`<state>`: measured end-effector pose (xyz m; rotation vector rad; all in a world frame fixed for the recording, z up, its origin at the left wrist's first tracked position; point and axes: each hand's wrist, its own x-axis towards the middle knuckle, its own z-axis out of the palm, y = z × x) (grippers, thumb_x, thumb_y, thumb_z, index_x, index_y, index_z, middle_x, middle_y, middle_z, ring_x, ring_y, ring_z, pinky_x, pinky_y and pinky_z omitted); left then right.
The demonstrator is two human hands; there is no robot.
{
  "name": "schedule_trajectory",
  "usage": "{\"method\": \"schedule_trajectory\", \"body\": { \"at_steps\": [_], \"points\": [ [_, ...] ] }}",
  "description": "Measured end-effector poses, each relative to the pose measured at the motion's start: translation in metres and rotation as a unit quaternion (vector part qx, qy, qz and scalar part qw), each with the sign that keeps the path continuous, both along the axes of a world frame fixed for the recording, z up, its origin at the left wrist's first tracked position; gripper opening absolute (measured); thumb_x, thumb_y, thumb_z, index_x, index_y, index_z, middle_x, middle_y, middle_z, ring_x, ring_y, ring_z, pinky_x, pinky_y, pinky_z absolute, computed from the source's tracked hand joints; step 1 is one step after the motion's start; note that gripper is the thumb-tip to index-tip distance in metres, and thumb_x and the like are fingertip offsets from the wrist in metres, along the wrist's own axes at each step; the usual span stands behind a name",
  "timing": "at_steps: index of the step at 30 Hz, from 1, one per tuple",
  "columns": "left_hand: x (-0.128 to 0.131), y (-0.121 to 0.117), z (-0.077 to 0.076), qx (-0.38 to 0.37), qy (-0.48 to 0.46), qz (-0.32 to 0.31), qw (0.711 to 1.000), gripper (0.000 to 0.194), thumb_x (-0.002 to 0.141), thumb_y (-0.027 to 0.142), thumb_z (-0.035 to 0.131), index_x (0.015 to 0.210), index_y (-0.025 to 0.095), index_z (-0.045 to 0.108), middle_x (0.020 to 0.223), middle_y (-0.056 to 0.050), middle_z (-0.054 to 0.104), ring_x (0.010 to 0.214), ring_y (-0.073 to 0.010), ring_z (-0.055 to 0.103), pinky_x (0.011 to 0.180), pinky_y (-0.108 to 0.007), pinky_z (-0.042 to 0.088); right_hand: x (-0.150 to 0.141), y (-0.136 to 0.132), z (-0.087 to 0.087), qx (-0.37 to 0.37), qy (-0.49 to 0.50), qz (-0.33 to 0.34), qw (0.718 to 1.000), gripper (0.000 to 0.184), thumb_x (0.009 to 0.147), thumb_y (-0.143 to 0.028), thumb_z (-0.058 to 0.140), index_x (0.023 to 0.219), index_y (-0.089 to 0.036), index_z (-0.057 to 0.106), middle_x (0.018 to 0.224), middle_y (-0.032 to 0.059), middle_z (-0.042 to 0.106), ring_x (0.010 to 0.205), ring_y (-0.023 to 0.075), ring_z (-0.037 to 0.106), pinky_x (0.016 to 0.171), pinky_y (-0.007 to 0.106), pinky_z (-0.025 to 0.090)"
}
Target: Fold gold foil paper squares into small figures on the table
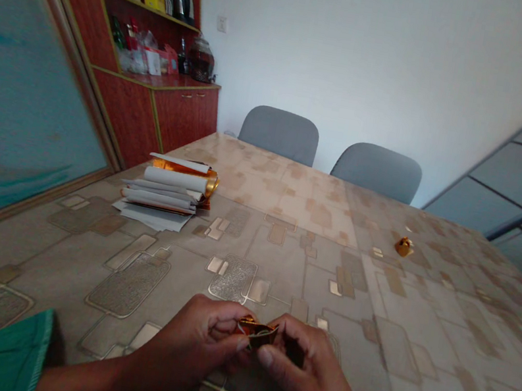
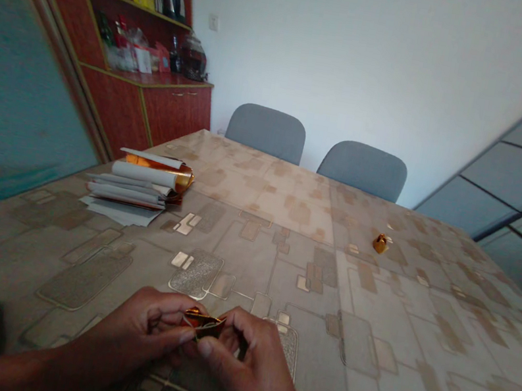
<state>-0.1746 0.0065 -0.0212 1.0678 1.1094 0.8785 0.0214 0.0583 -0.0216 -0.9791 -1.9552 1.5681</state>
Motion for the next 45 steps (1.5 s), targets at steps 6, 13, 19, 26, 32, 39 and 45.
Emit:
{"method": "schedule_trajectory", "body": {
  "at_steps": [6,13,19,26,32,39,45],
  "points": [
    [-0.002,0.003,-0.002,-0.011,-0.034,-0.021,0.999,0.017,0.088,0.028,0.067,0.095,0.014,0.072,0.082,-0.004,0.073,0.075,-0.0153,0.067,0.065,-0.023,0.05,0.0,-0.003,-0.003,0.001,-0.006,-0.007,1.0,0.031,0.089,-0.044,0.059,0.073,-0.018,0.061,0.064,-0.0028,0.046,0.059,0.013,0.036,0.054,0.027,0.026],
    [-0.003,0.004,0.0,-0.053,-0.08,-0.052,0.994,0.034,0.084,0.035,0.075,0.11,0.015,0.068,0.082,-0.003,0.073,0.071,-0.0145,0.069,0.067,-0.025,0.053,0.001,-0.003,-0.001,-0.042,0.045,0.004,0.998,0.033,0.087,-0.049,0.066,0.074,-0.019,0.063,0.062,-0.0041,0.045,0.058,0.012,0.035,0.053,0.026,0.025],
    [-0.007,0.008,-0.005,-0.045,-0.126,0.008,0.991,0.044,0.08,0.046,0.08,0.107,0.015,0.067,0.092,-0.009,0.078,0.083,-0.0215,0.075,0.068,-0.027,0.056,-0.002,-0.001,-0.001,-0.049,0.094,-0.061,0.992,0.045,0.086,-0.06,0.066,0.069,-0.02,0.055,0.059,-0.0048,0.043,0.057,0.0119,0.033,0.054,0.026,0.026],
    [-0.003,0.008,-0.01,-0.062,-0.114,0.044,0.991,0.038,0.07,0.046,0.087,0.08,0.014,0.068,0.072,-0.007,0.078,0.067,-0.0171,0.072,0.061,-0.024,0.054,-0.003,-0.005,-0.005,-0.041,0.079,-0.05,0.995,0.045,0.086,-0.061,0.066,0.073,-0.02,0.057,0.062,-0.0033,0.049,0.057,0.0124,0.039,0.054,0.025,0.029],
    [-0.003,0.007,-0.01,-0.045,-0.11,0.042,0.992,0.031,0.074,0.041,0.084,0.077,0.014,0.069,0.07,-0.005,0.077,0.063,-0.0148,0.07,0.059,-0.022,0.053,-0.002,-0.009,-0.002,0.059,0.041,-0.073,0.995,0.038,0.091,-0.049,0.063,0.067,-0.02,0.058,0.063,-0.0014,0.055,0.059,0.0132,0.045,0.054,0.025,0.032],
    [-0.003,0.008,-0.008,-0.026,-0.093,0.047,0.994,0.035,0.07,0.044,0.085,0.073,0.015,0.067,0.067,-0.005,0.076,0.058,-0.0145,0.068,0.057,-0.023,0.051,-0.001,-0.006,0.0,0.065,0.027,-0.065,0.995,0.023,0.08,-0.041,0.074,0.074,-0.02,0.067,0.068,0.0012,0.064,0.063,0.0164,0.055,0.056,0.027,0.038],
    [0.001,0.005,-0.008,-0.04,-0.09,0.05,0.994,0.036,0.071,0.047,0.084,0.074,0.014,0.069,0.07,-0.007,0.077,0.065,-0.0185,0.071,0.06,-0.026,0.053,-0.004,-0.007,-0.004,0.098,0.038,-0.104,0.989,0.03,0.087,-0.039,0.068,0.064,-0.02,0.063,0.064,0.001,0.061,0.059,0.0145,0.052,0.054,0.026,0.038]
  ]
}}
